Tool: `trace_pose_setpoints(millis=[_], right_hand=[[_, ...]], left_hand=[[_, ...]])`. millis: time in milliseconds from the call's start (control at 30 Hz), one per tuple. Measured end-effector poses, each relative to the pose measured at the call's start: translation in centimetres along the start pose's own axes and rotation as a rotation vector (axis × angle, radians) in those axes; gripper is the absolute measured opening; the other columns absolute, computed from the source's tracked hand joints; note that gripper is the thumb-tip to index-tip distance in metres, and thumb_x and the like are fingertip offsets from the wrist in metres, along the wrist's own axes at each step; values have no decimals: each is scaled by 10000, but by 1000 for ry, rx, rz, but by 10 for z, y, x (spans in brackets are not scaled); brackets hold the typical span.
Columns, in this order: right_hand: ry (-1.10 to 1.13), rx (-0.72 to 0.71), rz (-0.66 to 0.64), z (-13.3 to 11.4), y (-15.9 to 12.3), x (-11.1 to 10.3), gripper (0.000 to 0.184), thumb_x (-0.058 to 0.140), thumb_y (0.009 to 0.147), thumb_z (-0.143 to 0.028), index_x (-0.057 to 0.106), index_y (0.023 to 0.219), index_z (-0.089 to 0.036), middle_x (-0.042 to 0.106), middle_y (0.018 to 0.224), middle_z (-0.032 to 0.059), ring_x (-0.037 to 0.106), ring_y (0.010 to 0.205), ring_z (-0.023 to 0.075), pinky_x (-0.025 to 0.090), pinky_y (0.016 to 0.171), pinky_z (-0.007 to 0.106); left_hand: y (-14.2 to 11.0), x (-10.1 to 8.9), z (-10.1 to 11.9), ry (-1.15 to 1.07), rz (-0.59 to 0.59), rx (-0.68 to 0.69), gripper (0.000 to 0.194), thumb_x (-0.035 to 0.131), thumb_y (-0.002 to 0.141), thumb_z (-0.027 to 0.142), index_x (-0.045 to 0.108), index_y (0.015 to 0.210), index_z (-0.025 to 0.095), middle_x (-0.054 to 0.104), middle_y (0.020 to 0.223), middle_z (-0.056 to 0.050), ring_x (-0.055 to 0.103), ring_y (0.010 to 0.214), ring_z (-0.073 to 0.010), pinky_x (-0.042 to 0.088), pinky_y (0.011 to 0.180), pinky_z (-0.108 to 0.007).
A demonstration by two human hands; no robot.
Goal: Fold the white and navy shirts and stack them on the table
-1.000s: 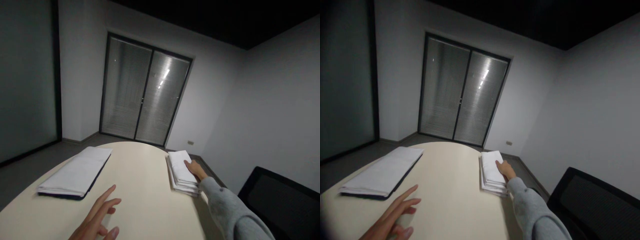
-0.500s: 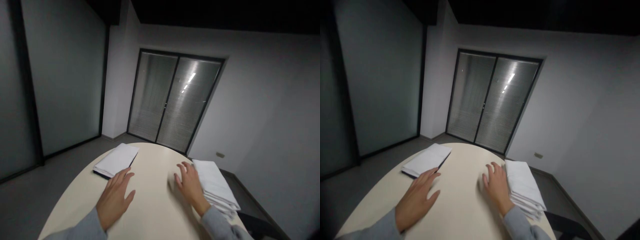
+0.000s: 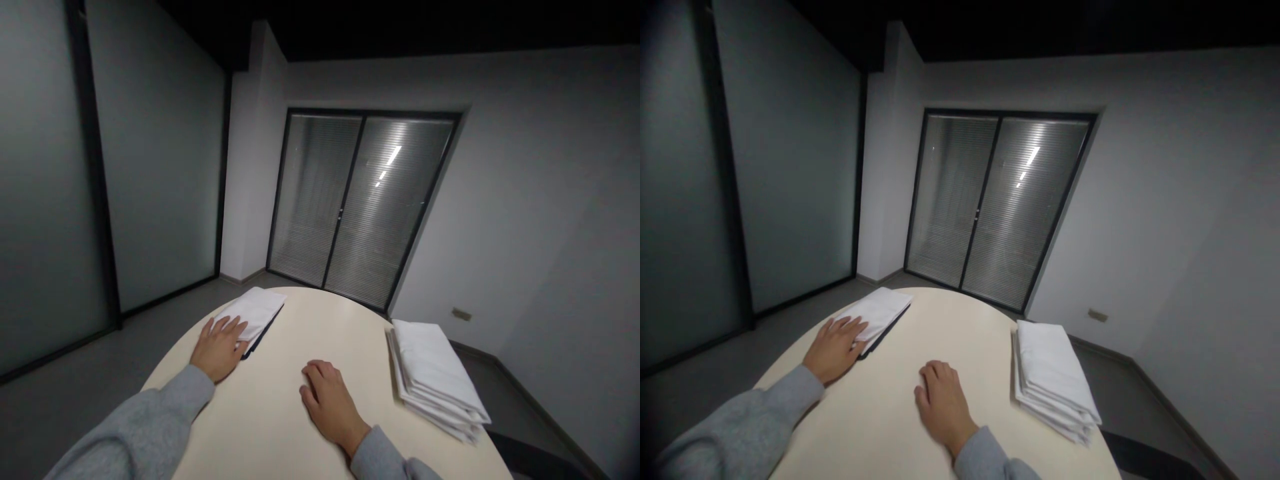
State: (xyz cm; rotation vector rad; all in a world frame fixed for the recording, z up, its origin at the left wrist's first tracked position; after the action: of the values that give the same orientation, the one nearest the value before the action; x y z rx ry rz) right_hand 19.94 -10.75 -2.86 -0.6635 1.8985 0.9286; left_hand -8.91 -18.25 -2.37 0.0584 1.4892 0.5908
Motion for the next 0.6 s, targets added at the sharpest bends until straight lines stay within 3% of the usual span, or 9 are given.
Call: trace_pose_setpoints(millis=[133,267,433,600], right_hand=[[-17,2,-1,1,-1,2,271,570,954,-189,638,1213,-228,648,1259,78,559,1193,260,412,1068,421],[-20,-9,-8,2,-1,1,262,559,967,-205,640,1215,-220,646,1261,83,556,1197,260,410,1070,421],[-17,-18,-15,1,-1,-1,252,548,970,-218,645,1202,-214,648,1251,93,558,1192,264,410,1064,420],[6,-7,1,-1,-2,-2,261,552,946,-212,649,1188,-223,656,1250,91,566,1189,263,413,1069,430]], left_hand=[[-3,8,-10,-35,-82,62,751,655,861,503,510,1556,259,415,1650,-85,326,1534,-385,132,1260,-592],[-1,8,-22,-71,-81,96,623,596,927,506,568,1510,288,478,1614,-50,369,1516,-355,182,1253,-574],[7,2,-21,-134,67,137,491,460,1015,497,693,1351,225,669,1429,-85,517,1397,-325,254,1232,-553],[20,-10,-18,-248,214,116,489,338,1052,471,735,1083,187,761,1184,-124,652,1155,-282,397,1140,-430]])
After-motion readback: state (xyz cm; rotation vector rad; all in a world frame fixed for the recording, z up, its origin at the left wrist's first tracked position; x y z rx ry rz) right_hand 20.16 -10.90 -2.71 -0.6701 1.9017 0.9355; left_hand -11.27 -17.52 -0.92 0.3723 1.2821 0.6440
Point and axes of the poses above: each hand's wrist, its own y-axis towards the middle knuckle, its own x-axis out of the palm, z = x × y, the point moved 4 cm from there along y, towards the middle knuckle
